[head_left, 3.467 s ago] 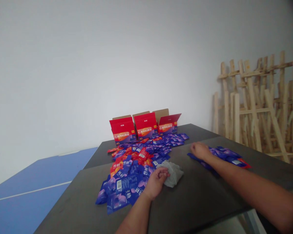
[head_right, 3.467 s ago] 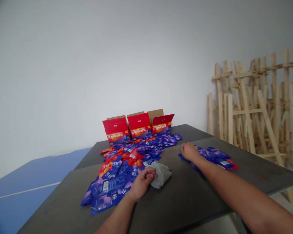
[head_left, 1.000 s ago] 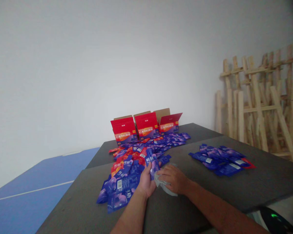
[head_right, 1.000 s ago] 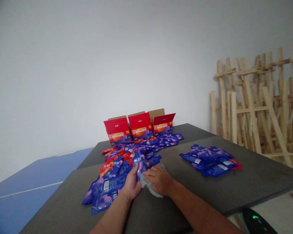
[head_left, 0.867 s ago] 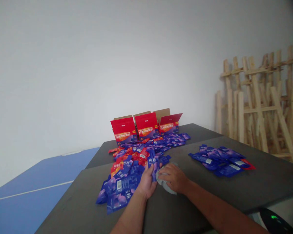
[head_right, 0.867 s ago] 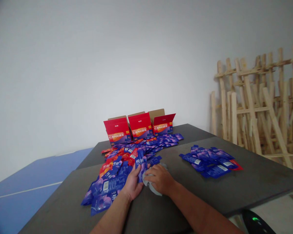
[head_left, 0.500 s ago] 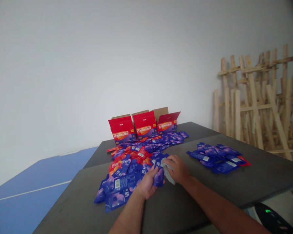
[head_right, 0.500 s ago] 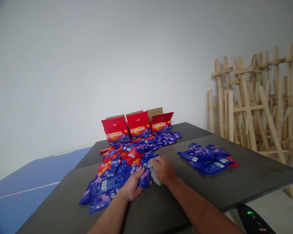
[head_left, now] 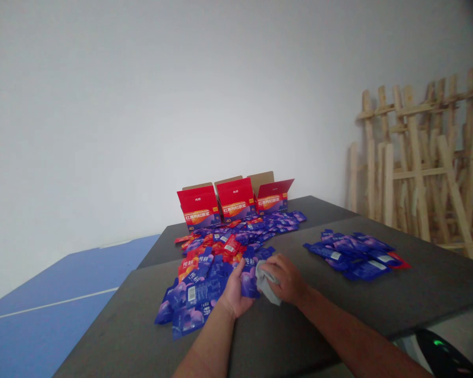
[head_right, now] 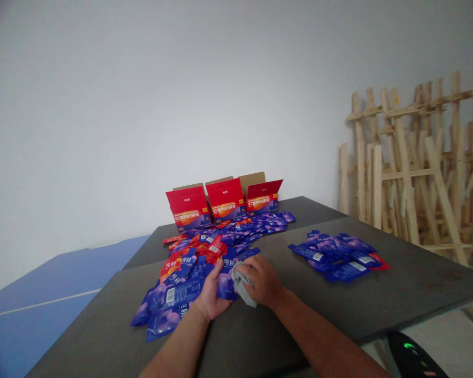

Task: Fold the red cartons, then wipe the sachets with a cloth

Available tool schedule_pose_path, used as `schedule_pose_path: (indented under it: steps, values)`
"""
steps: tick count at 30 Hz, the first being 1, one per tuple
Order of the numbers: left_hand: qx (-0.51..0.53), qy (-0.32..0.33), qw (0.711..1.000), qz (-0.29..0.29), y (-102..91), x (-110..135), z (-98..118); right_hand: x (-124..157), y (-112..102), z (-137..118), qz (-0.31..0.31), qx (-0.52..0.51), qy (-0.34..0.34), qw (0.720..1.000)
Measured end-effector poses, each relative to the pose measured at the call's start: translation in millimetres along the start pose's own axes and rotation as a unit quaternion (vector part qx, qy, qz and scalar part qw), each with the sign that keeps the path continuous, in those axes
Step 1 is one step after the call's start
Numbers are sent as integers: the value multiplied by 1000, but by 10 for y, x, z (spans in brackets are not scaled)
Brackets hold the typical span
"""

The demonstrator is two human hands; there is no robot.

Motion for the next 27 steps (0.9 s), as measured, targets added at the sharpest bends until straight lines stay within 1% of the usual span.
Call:
schedule_pose_path:
  steps: [2,3,4,5,7,9,11,13,17,19,20,21,23,25,27]
  values:
    - [2,-10,1000,-24,65,30,-15,47,159,-284,-61,-20,-84,994]
    - [-3,-14,999,-33,93,44,-29,81,230,-380,-88,-27,-114,989]
    - [-10,-18,999,-40,115,55,-50,109,286,-433,-108,-30,-132,985]
    - [-20,-23,999,-44,130,61,-75,123,322,-438,-118,-26,-135,983]
    - [-43,-28,998,-39,123,58,-124,104,326,-327,-108,-4,-99,989]
    - [-68,-23,997,-16,67,33,-151,64,258,-116,-73,24,-31,997]
    - [-88,-16,996,4,9,10,-163,49,176,119,-38,41,43,998]
    - [-93,-18,995,-2,0,4,-178,63,116,331,-13,46,102,994]
    - [-84,-39,995,-30,42,41,-198,124,33,677,30,53,191,980]
    - [-60,-35,997,-37,71,60,-152,145,-29,776,57,57,223,971]
    - [-41,-27,998,-38,84,64,-113,144,-62,783,69,57,229,969]
    - [-19,-19,999,-37,91,62,-70,130,-90,750,78,53,224,970]
    - [21,-1,999,-24,76,41,11,72,-99,564,74,32,178,981]
    - [40,13,999,-3,33,8,55,11,-34,237,35,-1,89,995]
    - [41,12,999,13,-5,-27,37,6,71,-133,-19,-26,-15,999]
Point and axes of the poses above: each hand's wrist, its own x-axis away from the middle knuckle, its own y-axis out of the palm, z = x × y, the point moved 10 cm from there along -x, towards the middle knuckle, and after that the axes turned 9 degrees about z, right-handed, at the moved point
